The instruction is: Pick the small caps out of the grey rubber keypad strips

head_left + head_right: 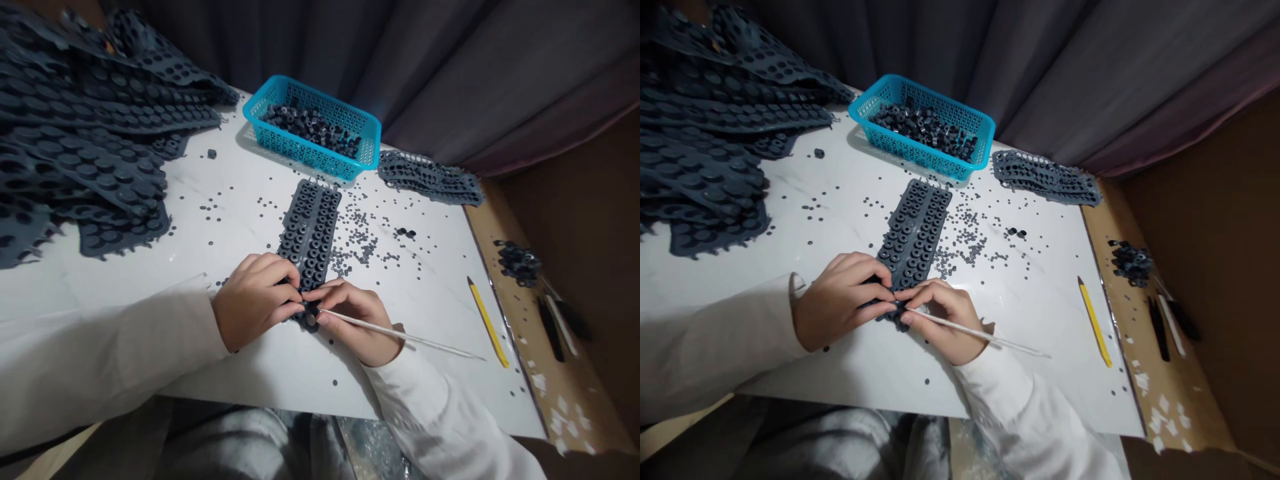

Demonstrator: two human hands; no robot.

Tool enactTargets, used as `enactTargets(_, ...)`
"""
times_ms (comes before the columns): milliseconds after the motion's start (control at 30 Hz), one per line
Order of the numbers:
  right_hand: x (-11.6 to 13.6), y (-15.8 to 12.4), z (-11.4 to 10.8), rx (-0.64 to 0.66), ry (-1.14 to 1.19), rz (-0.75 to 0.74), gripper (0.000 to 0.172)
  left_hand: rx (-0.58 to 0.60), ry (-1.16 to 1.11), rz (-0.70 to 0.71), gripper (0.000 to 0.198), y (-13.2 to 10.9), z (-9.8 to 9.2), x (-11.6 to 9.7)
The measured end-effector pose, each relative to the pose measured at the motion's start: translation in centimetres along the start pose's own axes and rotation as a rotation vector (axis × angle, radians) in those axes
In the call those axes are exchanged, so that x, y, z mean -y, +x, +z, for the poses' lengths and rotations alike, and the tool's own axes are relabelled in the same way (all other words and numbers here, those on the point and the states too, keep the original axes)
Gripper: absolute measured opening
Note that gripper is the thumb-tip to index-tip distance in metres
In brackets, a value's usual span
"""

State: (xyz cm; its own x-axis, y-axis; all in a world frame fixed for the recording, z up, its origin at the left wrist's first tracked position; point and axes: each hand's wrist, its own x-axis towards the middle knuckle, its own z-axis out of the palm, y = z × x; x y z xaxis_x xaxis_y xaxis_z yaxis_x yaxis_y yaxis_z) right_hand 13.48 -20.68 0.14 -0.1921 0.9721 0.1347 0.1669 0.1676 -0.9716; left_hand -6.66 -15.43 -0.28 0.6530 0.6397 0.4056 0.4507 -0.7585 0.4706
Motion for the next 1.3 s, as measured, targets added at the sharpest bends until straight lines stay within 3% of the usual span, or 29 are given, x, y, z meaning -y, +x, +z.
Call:
enactTargets(467, -0.54, -0.02, -0.05, 0.043, -0.026, -0.028, 0.007, -0.037, 0.04, 0.001, 0.013, 0.08, -0.04, -0.11)
enactTargets(800, -0.66, -0.08, -0.02, 0.097, 0.005, 0.093, 0.016, -0.019, 0.108, 0.024, 0.013, 0.07, 0.06, -0.09)
enactTargets(1300, -0.42, 0.19, -0.05, 0.064, -0.127, -0.09, 0.009, -0.02, 0.044, 0.003, 0.011, -0.09, -0.06, 0.1)
